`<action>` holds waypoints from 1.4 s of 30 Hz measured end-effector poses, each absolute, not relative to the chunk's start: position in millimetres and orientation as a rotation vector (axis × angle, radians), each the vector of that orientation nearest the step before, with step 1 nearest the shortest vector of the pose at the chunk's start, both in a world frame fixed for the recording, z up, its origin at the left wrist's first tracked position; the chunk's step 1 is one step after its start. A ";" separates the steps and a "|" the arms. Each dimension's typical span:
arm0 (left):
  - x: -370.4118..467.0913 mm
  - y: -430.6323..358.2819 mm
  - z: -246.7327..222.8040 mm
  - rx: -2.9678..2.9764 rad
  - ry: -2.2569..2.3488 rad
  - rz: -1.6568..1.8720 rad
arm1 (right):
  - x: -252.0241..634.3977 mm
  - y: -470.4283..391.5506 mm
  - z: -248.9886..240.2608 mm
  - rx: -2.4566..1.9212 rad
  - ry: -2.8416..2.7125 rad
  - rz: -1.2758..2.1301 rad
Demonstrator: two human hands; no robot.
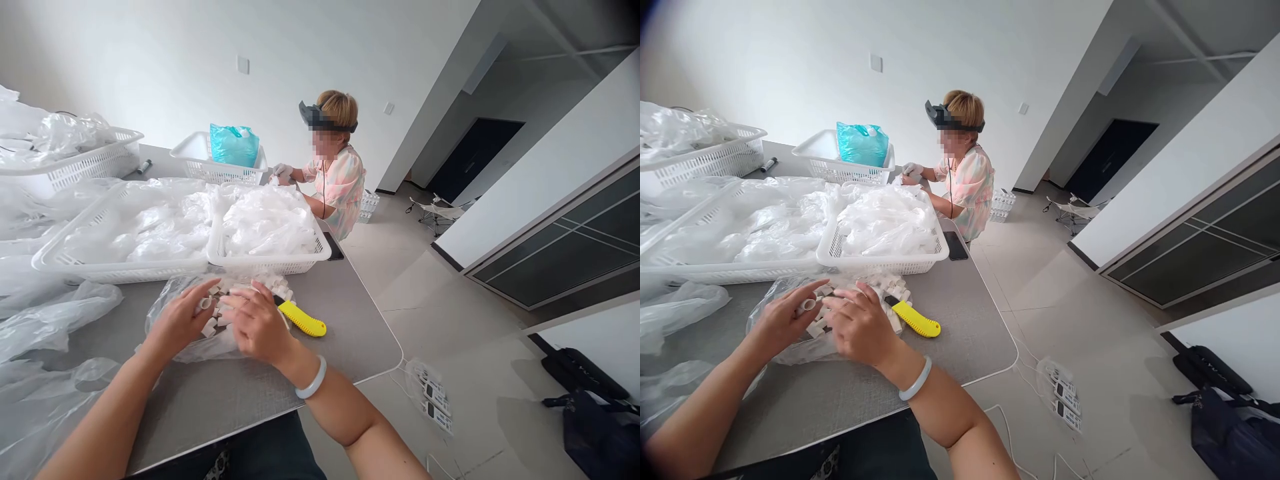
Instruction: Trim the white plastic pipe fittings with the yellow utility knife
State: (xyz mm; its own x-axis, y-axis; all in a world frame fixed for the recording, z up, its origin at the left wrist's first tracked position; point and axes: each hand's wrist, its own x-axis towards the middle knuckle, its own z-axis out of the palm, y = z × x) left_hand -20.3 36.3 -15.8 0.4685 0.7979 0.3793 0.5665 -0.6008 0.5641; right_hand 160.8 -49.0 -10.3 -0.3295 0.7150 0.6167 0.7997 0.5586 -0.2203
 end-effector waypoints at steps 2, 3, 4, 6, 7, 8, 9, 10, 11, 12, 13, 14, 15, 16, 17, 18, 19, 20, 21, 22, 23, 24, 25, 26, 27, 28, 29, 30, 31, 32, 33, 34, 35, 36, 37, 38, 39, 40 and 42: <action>-18.8 31.9 -5.7 2.257 1.157 0.927 | 164.6 -49.1 -11.6 -1.216 -1.968 -0.123; -17.6 29.2 -0.7 2.213 1.135 0.944 | 166.0 -49.6 -11.6 -1.221 -1.926 -0.098; -16.4 26.5 3.8 2.183 1.107 0.949 | 167.0 -50.4 -11.1 -1.224 -1.914 -0.080; -13.9 22.2 10.9 2.151 1.066 0.977 | 167.8 -52.2 -8.4 -1.211 -1.963 -0.074; -12.9 20.9 13.1 2.146 1.052 0.982 | 167.6 -53.0 -6.7 -1.204 -2.008 -0.086; -12.1 20.1 14.2 2.142 1.039 0.992 | 166.8 -53.6 -5.1 -1.198 -2.054 -0.107; -11.3 19.7 14.2 2.141 1.023 0.992 | 165.6 -53.9 -4.0 -1.185 -2.099 -0.135; -10.5 19.5 13.2 2.142 1.005 0.983 | 163.9 -53.9 -3.6 -1.164 -2.138 -0.167; -9.7 19.2 11.3 2.146 0.989 0.970 | 161.8 -53.8 -3.9 -1.145 -2.170 -0.194; -8.7 18.7 8.6 2.155 0.973 0.955 | 159.4 -53.6 -4.9 -1.137 -2.196 -0.210; -7.6 17.9 5.4 2.173 0.962 0.942 | 156.9 -53.6 -6.3 -1.144 -2.218 -0.206; -6.4 17.0 1.7 2.198 0.957 0.934 | 154.3 -53.8 -8.0 -1.166 -2.235 -0.183; -5.4 15.9 -2.2 2.232 0.956 0.934 | 151.9 -54.2 -9.6 -1.202 -2.246 -0.141; -4.6 15.1 -6.0 2.274 0.957 0.950 | 149.7 -54.7 -10.8 -1.240 -2.245 -0.085; -4.1 14.6 -9.5 2.323 0.955 0.974 | 148.1 -55.4 -11.3 -1.265 -2.236 -0.018; -3.8 14.6 -12.4 2.374 0.950 0.998 | 146.9 -55.9 -11.2 -1.272 -2.218 0.057; -3.8 15.1 -14.5 2.424 0.935 1.019 | 146.4 -56.2 -10.5 -1.260 -2.191 0.139; -4.0 16.0 -15.9 2.472 0.908 1.031 | 146.5 -56.1 -9.2 -1.238 -2.155 0.227; -4.2 17.4 -16.3 2.512 0.881 1.043 | 147.2 -55.5 -7.8 -1.223 -2.095 0.316; -4.6 19.0 -15.9 2.536 0.867 1.062 | 148.4 -54.5 -6.5 -1.223 -2.007 0.398; -5.1 20.7 -14.8 2.542 0.872 1.097 | 150.1 -53.1 -5.5 -1.234 -1.888 0.471; -5.9 22.1 -13.1 2.530 0.895 1.143 | 152.0 -51.4 -5.0 -1.247 -1.746 0.532; -7.1 23.2 -11.0 2.494 0.944 1.193 | 154.0 -49.6 -5.0 -1.252 -1.598 0.585; -8.7 23.8 -8.6 2.436 1.022 1.232 | 155.9 -47.8 -5.4 -1.244 -1.460 0.632; -10.8 23.8 -6.0 2.355 1.122 1.255 | 157.6 -46.1 -6.1 -1.220 -1.346 0.676; -13.1 23.2 -3.3 2.258 1.235 1.255 | 158.9 -44.7 -6.8 -1.191 -1.266 0.719; -15.4 22.3 -0.5 2.151 1.348 1.244 | 159.9 -43.7 -7.5 -1.167 -1.212 0.755; -17.5 21.2 2.1 2.046 1.448 1.243 | 160.5 -43.0 -7.9 -1.154 -1.182 0.777; -18.9 20.3 4.7 1.971 1.514 1.252 | 160.8 -42.7 -8.0 -1.151 -1.171 0.784; -19.8 19.7 7.0 1.952 1.531 1.271 | 161.0 -42.7 -7.8 -1.159 -1.175 0.773; -20.0 19.6 8.9 1.992 1.501 1.295 | 161.0 -42.9 -7.3 -1.174 -1.193 0.749; -19.6 19.7 10.3 2.068 1.434 1.312 | 161.1 -43.2 -6.7 -1.195 -1.219 0.715; -18.8 20.1 11.2 2.141 1.362 1.316 | 161.0 -43.4 -6.3 -1.218 -1.254 0.677; -17.9 20.4 11.5 2.181 1.311 1.305 | 160.7 -43.6 -6.1 -1.242 -1.297 0.639; -17.1 20.4 11.4 2.171 1.305 1.286 | 160.2 -43.8 -6.4 -1.262 -1.346 0.599; -16.4 20.0 11.1 2.119 1.339 1.269 | 159.4 -43.8 -7.0 -1.275 -1.401 0.557; -15.9 19.4 10.8 2.044 1.386 1.245 | 158.3 -44.0 -8.0 -1.282 -1.461 0.512; -15.5 18.4 10.8 1.970 1.413 1.219 | 156.9 -44.2 -9.2 -1.287 -1.528 0.462; -14.6 16.3 12.0 1.881 1.329 1.173 | 153.7 -45.4 -11.5 -1.291 -1.677 0.350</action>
State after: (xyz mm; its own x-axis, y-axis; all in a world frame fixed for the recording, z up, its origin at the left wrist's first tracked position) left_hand -14.6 16.3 12.0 0.1306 0.9318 0.3386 0.4517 -0.3600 0.8163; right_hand 153.7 -45.4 -11.5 0.0156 0.8632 0.5046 0.5892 0.3998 -0.7022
